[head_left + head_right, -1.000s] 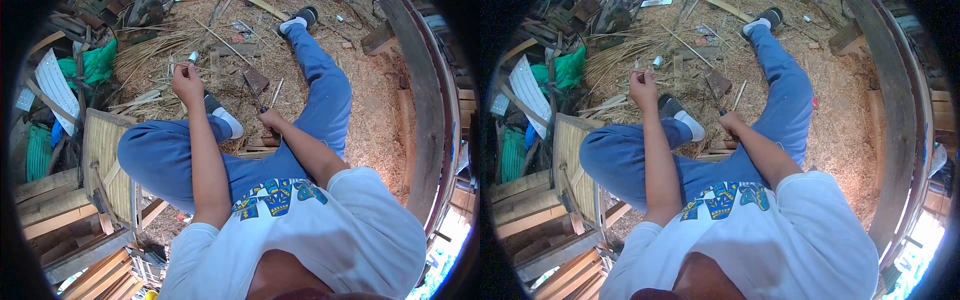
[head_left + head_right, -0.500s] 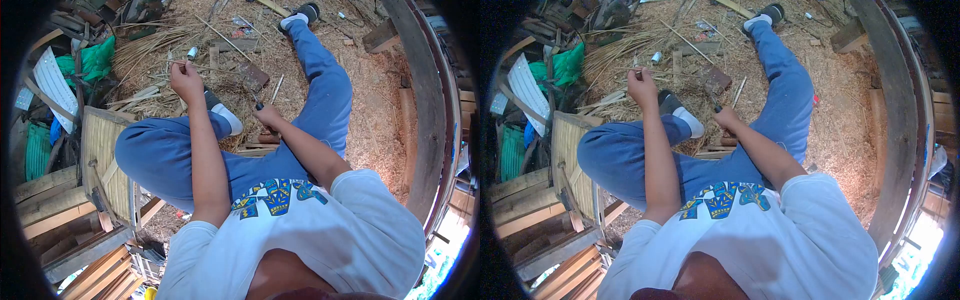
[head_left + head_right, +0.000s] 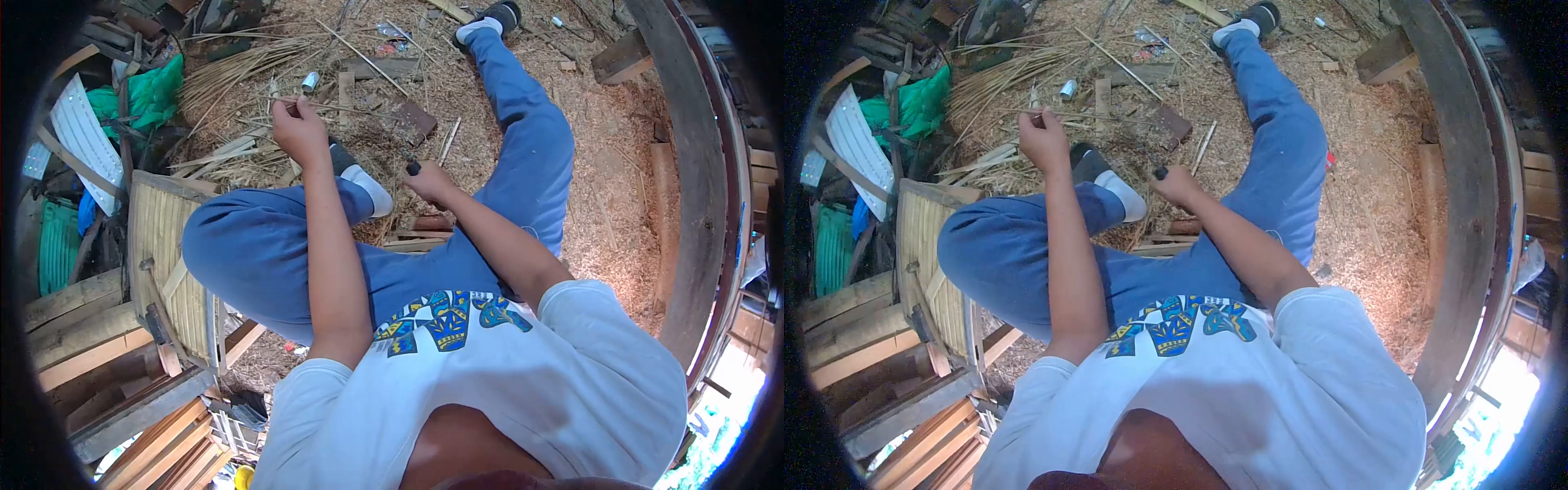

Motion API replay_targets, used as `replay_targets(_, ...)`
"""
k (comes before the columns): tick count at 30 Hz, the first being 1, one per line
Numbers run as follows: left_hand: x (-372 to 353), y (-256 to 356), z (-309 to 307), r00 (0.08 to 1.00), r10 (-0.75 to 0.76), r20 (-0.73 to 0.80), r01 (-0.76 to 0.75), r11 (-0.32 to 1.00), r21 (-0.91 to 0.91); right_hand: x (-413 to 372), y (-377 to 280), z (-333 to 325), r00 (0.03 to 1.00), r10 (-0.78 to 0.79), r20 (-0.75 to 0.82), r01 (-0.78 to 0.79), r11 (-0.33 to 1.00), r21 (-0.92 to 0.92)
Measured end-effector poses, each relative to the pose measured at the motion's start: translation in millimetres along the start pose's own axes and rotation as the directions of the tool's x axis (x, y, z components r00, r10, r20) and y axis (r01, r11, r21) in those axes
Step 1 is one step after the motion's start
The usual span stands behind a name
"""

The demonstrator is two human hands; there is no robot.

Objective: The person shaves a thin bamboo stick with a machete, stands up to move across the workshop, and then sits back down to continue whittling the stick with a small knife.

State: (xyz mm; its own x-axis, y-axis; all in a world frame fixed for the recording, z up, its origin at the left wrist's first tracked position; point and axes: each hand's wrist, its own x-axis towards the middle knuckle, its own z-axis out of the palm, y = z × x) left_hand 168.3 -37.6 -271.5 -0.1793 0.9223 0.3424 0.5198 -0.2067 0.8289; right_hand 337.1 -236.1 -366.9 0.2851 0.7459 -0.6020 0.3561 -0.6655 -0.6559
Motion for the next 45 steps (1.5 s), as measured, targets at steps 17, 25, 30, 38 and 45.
replay_targets(17,0.8,1.9,-4.3,0.998,-0.007,0.065,0.024,0.961,-0.275,1.3,-10.7,3.9,0.977,-0.214,0.003,0.213,0.975,0.056)
replay_targets(25,-6.3,4.0,-10.5,0.997,-0.082,0.013,0.083,0.963,-0.255,24.7,11.7,6.8,0.990,0.129,0.064,-0.138,0.975,0.176)
replay_targets(30,-7.0,12.2,-4.8,0.999,-0.023,0.042,0.029,0.990,-0.137,-9.1,-40.6,-10.8,0.978,-0.207,0.030,0.206,0.978,0.033)
replay_targets(38,-25.8,30.5,-4.3,0.997,0.077,0.006,-0.076,0.992,-0.099,14.9,-40.3,12.6,0.986,-0.163,0.042,0.150,0.964,0.221)
replay_targets(45,-25.3,35.6,1.6,0.998,0.035,0.050,-0.025,0.982,-0.185,-8.4,-70.8,-12.8,0.936,-0.348,0.047,0.339,0.931,0.138)
